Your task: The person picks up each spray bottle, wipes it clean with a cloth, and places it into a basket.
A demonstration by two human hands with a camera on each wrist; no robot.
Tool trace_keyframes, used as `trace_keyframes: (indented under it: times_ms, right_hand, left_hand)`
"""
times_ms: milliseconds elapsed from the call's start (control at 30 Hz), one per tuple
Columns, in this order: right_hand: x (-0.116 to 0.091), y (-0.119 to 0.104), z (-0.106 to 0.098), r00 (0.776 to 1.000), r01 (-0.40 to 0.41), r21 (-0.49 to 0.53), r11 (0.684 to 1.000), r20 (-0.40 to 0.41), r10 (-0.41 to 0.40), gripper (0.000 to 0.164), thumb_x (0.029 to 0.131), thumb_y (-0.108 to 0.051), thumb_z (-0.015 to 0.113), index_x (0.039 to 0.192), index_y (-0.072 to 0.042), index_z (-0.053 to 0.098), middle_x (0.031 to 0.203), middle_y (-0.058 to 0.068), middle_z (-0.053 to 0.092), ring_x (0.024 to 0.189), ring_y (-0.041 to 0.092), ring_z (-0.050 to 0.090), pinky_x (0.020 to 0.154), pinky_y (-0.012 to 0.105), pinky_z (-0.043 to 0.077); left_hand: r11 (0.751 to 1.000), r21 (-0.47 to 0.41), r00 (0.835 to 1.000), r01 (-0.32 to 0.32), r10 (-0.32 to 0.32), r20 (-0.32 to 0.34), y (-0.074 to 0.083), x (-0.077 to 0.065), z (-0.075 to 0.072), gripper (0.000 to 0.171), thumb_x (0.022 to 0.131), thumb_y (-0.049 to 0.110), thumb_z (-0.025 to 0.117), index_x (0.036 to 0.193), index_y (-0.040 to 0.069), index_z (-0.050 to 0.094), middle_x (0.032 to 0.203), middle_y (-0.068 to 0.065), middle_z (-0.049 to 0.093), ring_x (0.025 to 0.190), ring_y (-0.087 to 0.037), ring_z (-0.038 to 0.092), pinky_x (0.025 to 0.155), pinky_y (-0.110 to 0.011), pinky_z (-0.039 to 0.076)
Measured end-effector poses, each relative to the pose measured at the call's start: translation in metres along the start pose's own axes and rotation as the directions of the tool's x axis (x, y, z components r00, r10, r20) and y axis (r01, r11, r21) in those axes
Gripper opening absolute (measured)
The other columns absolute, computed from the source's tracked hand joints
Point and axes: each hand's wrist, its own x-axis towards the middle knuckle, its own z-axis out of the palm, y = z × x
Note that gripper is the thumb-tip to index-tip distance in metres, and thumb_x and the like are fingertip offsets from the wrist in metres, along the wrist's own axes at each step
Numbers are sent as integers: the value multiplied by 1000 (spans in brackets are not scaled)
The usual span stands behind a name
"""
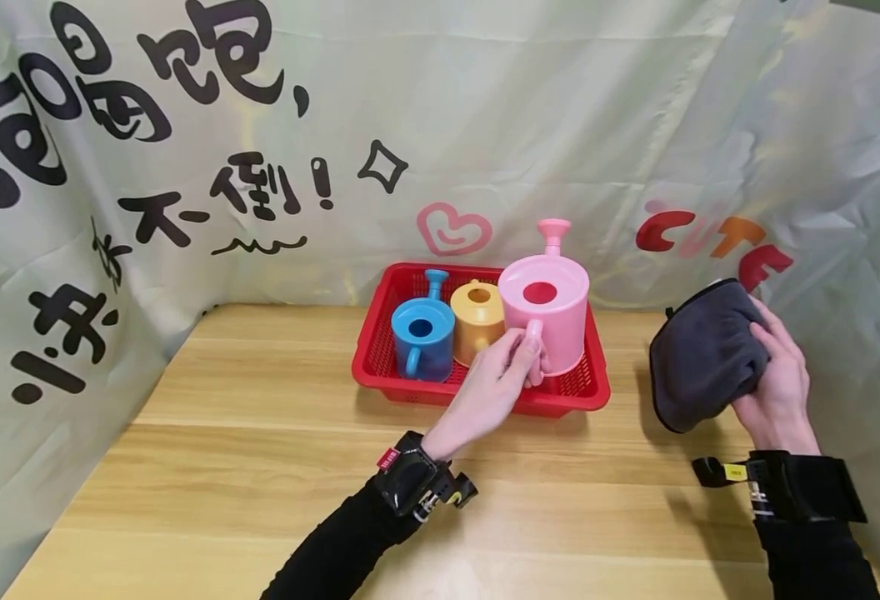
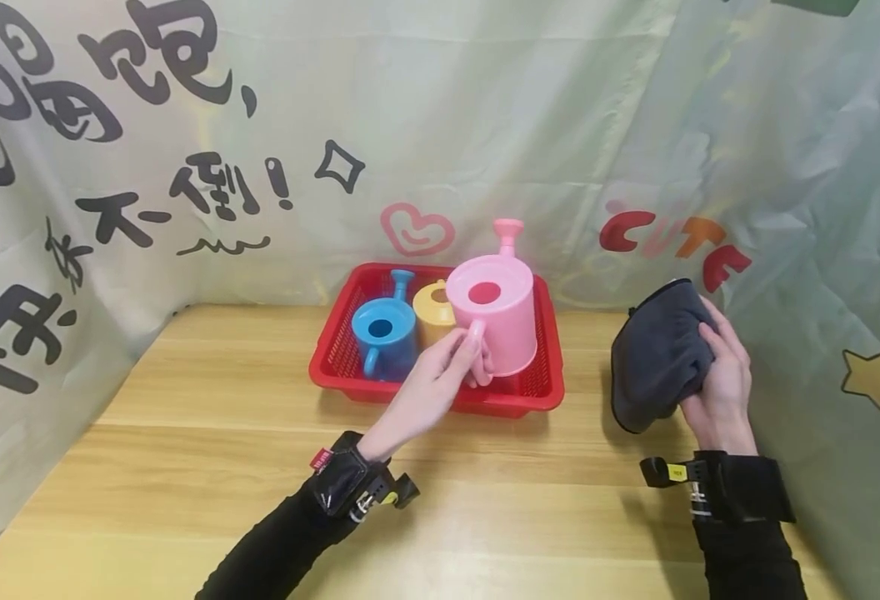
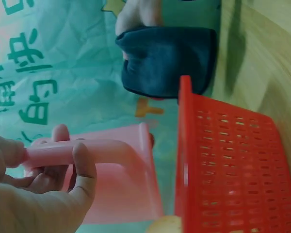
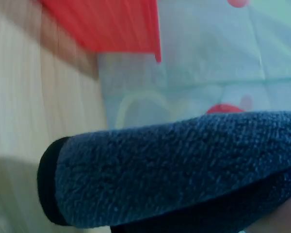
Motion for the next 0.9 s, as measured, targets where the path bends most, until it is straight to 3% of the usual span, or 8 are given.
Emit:
trace_keyframes:
  times_ms: [133, 200, 267, 333, 433, 500, 700, 900]
  right_hand:
    - [4, -14, -5, 994, 40, -249, 968, -89, -64, 42, 107, -2, 33, 144, -7, 53, 137, -2, 63, 115, 13, 64, 87, 25, 57]
    - [7, -18, -6, 980, 42, -501, 864, -146, -132, 39, 107, -8, 41, 143, -12, 56, 140, -7, 60, 117, 5, 59, 87, 16, 52]
    - [11, -17, -6, 965, -1, -744, 668, -176, -195, 39, 107, -14, 45, 145, -17, 55, 144, -11, 54, 123, 0, 52, 90, 8, 45]
    - [16, -12, -8, 954, -74, -929, 363, -171, -245, 41, 107, -21, 45, 147, -23, 52, 145, -17, 51, 125, -5, 46, 90, 1, 36]
    - [20, 3, -14, 966, -126, -992, -31, -115, -231, 43, 108, -26, 39, 150, -22, 47, 155, -8, 47, 134, -2, 41, 96, 2, 30]
    - [21, 16, -18, 982, -107, -968, -229, -67, -175, 44, 108, -26, 38, 151, -18, 47, 156, 8, 47, 139, 10, 42, 106, 13, 33]
    - [22, 58, -30, 987, 71, -914, -399, 8, 158, 41, 105, -11, 41, 143, 3, 49, 142, 38, 48, 131, 58, 44, 104, 66, 36]
    - [17, 82, -37, 944, 68, -875, -480, -100, 315, 45, 103, -8, 44, 146, 7, 43, 142, 39, 46, 132, 59, 42, 104, 69, 37]
  left_hand:
    - [998, 47, 999, 42, -43, 22, -7, 9, 9, 27, 108, 31, 44, 107, 8, 58, 93, -12, 65, 81, -11, 57, 74, -16, 47]
    - [994, 89, 998, 55, -58, 25, -12, 14, 13, 27, 108, 31, 44, 108, 7, 59, 91, -12, 66, 78, -9, 56, 72, -14, 47]
    - [989, 135, 998, 65, -67, 14, -16, 18, 17, 27, 108, 30, 46, 109, 7, 60, 88, -11, 65, 74, -8, 54, 69, -14, 45]
    - [979, 193, 997, 70, -71, -1, -20, 21, 20, 26, 108, 29, 46, 108, 8, 61, 85, -8, 64, 70, -7, 51, 65, -14, 43]
    - [956, 282, 996, 84, -81, -25, -25, 23, 23, 25, 108, 28, 47, 106, 8, 62, 82, -5, 63, 66, -7, 47, 61, -15, 39]
    - [937, 337, 996, 95, -88, -34, -27, 24, 24, 25, 108, 26, 46, 104, 8, 63, 80, -4, 62, 64, -7, 46, 59, -15, 37]
    - [892, 436, 992, 123, -108, -59, -34, 27, 26, 25, 108, 25, 46, 102, 7, 63, 81, -4, 64, 64, -9, 50, 57, -16, 38]
    - [850, 504, 988, 151, -143, -55, -39, 32, 29, 26, 108, 26, 46, 101, 7, 61, 75, -2, 56, 63, -10, 48, 56, -16, 35]
